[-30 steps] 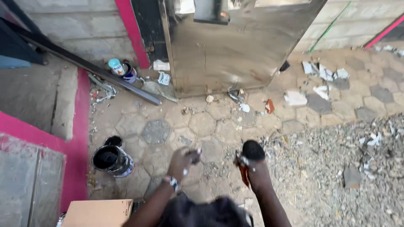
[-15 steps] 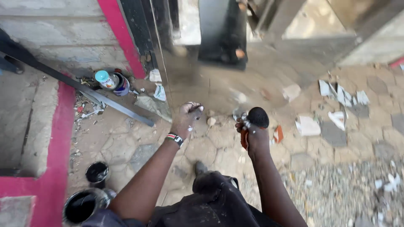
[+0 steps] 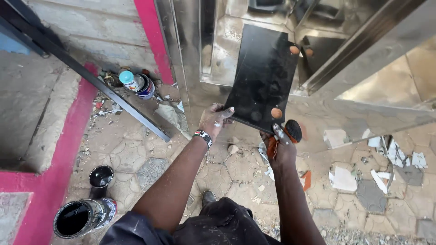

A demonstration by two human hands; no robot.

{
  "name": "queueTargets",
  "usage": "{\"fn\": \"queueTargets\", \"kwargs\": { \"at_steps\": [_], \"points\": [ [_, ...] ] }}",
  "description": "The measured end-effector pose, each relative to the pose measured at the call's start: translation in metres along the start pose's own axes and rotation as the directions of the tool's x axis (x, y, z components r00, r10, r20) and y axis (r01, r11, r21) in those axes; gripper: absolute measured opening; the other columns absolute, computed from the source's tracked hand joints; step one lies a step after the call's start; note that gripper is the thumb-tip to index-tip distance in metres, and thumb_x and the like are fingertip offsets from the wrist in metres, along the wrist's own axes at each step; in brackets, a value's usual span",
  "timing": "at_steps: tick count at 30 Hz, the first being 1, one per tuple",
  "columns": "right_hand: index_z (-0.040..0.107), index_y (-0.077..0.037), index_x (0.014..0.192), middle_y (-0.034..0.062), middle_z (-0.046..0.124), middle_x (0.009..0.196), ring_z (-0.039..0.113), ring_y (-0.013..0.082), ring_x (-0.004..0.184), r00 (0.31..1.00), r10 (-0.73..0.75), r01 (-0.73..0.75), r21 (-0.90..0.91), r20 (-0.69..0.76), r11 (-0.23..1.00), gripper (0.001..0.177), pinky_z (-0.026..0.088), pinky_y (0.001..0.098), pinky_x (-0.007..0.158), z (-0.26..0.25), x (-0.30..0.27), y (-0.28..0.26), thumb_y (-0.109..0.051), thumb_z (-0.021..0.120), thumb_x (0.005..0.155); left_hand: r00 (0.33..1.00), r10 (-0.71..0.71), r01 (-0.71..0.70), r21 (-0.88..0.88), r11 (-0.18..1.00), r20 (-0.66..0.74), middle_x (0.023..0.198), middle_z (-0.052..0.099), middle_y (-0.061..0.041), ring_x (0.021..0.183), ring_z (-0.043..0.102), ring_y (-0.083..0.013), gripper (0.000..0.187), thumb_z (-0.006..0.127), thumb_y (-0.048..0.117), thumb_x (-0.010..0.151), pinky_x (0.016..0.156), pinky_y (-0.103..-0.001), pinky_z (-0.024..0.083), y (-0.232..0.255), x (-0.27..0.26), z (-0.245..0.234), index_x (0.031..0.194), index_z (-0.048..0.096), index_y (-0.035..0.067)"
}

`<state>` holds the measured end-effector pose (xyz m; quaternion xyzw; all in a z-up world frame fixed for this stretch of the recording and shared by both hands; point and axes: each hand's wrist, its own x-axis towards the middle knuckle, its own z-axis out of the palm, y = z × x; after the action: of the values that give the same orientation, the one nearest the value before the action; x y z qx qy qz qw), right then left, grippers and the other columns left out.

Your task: The person paints a rectangular wooden board black using a sponge applicator dipped in a paint can. They apply the paint to the surface and edges, then move the board to a different location to continue painting other sections.

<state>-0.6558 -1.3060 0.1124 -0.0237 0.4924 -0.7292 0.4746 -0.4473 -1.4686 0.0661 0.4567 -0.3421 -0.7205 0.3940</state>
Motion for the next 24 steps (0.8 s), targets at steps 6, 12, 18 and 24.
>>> {"fn": "queueTargets", "kwargs": {
  "at_steps": [6, 12, 18, 24],
  "points": [
    [0.080, -0.005, 0.134, 0.0215, 0.085, 0.118, 0.090, 0.0464, 0.106, 0.995, -0.091, 0.092, 0.028, -0.049, 0.995, 0.033, 0.075, 0.0659, 0.109, 0.001, -0.044, -0.004, -0.002, 0.092, 0.103, 1.000, 0.008, -0.007, -0.083, 0.997, 0.007, 0.097, 0.087, -0.021, 0.082, 0.090, -0.0280, 0.032, 0.104, 0.018, 0.095, 0.070, -0.032, 0.072, 0.026, -0.078, -0.006, 0.110, 0.080, 0.002],
    [0.078, 0.001, 0.137, 0.0197, 0.085, 0.139, 0.084, 0.0398, 0.128, 0.951, -0.218, 0.245, -0.109, 0.219, 0.963, 0.033, 0.071, 0.0615, 0.115, -0.013, -0.157, -0.028, -0.001, 0.077, 0.104, 0.976, -0.020, 0.069, -0.219, 0.973, 0.218, 0.127, 0.088, -0.025, 0.097, 0.087, -0.0337, 0.047, 0.100, 0.011, 0.086, 0.088, -0.046, 0.076, 0.002, -0.169, -0.048, 0.126, 0.078, 0.002],
    [0.061, -0.016, 0.115, 0.0224, 0.081, 0.137, 0.080, 0.0414, 0.132, 0.960, -0.152, 0.202, -0.204, 0.233, 0.958, 0.029, 0.069, 0.0574, 0.097, -0.061, -0.271, 0.009, 0.010, 0.070, 0.105, 0.980, -0.127, 0.137, -0.057, 0.989, 0.154, 0.107, 0.087, -0.010, 0.092, 0.090, -0.0292, 0.032, 0.098, 0.017, 0.090, 0.094, -0.038, 0.074, -0.047, -0.291, -0.117, 0.116, 0.080, 0.010],
    [0.072, -0.004, 0.128, 0.0203, 0.082, 0.143, 0.080, 0.0402, 0.127, 0.924, 0.084, 0.126, -0.504, 0.372, 0.854, 0.019, 0.068, 0.0546, 0.094, -0.067, -0.365, 0.055, 0.001, 0.070, 0.110, 0.992, -0.108, 0.074, -0.404, 0.912, -0.061, 0.110, 0.085, 0.003, 0.095, 0.083, -0.0152, 0.021, 0.093, 0.015, 0.100, 0.092, -0.041, 0.074, -0.099, -0.436, -0.218, 0.118, 0.083, 0.017]
  ]
}}
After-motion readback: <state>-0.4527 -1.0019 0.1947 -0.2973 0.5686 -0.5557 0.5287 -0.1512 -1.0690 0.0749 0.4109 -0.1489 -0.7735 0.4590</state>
